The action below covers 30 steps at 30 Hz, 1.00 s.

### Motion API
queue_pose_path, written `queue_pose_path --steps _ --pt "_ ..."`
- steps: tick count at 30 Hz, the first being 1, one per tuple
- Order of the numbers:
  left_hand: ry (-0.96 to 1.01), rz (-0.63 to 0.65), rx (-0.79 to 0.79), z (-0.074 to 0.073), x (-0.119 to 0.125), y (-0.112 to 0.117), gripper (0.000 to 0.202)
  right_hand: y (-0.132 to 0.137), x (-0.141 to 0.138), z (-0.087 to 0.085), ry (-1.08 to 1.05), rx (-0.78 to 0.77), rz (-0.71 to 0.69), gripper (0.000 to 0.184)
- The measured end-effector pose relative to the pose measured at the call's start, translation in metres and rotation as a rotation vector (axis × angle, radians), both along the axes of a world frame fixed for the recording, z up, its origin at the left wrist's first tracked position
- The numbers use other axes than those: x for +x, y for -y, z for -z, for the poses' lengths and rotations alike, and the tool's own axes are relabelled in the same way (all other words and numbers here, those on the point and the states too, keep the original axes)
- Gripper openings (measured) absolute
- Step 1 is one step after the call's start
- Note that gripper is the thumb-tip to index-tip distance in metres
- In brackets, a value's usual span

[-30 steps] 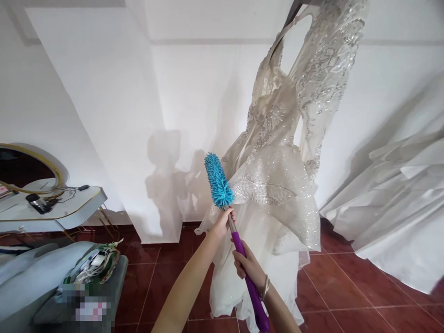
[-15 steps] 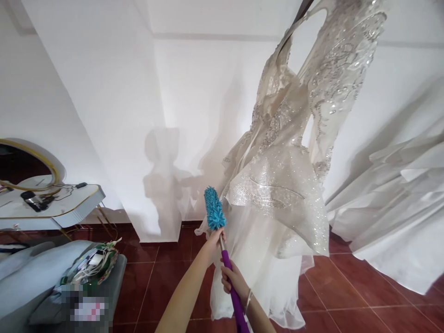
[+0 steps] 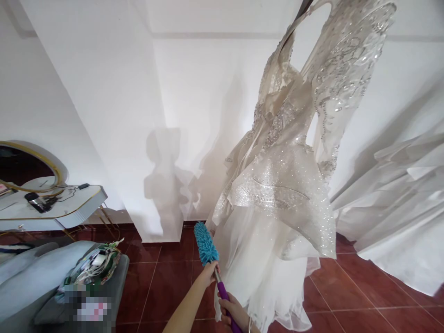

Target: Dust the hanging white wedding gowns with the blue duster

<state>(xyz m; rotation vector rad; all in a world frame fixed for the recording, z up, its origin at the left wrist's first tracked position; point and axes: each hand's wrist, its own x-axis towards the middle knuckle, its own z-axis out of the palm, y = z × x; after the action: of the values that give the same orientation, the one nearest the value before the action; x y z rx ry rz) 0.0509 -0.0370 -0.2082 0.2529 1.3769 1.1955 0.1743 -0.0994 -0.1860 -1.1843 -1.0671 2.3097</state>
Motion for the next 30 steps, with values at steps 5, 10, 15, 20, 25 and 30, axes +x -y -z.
queue_pose_path --steps 5,10,15,20,25,30 --pt "-0.106 -0.050 0.117 -0.048 -0.017 -0.020 0.034 -0.014 -0.002 -0.040 -0.062 0.172 -0.039 0.059" --pt "-0.174 -0.075 0.417 -0.145 -0.025 -0.057 0.033 -0.041 0.004 -0.116 -0.152 0.397 -0.056 0.059" --pt "-0.216 0.079 0.730 -0.215 -0.007 -0.067 0.033 -0.046 0.022 -0.156 -0.082 0.650 -0.038 0.053" --pt "-0.212 0.238 0.665 -0.204 0.012 -0.070 0.034 -0.040 0.039 -0.143 0.030 0.664 0.005 0.048" --pt "-0.245 0.210 0.443 -0.147 0.021 -0.075 0.031 -0.036 0.044 -0.113 0.091 0.564 0.023 0.050" --pt "-0.238 0.245 0.229 -0.090 0.021 -0.068 0.030 -0.029 0.041 -0.068 0.116 0.473 0.023 0.060"
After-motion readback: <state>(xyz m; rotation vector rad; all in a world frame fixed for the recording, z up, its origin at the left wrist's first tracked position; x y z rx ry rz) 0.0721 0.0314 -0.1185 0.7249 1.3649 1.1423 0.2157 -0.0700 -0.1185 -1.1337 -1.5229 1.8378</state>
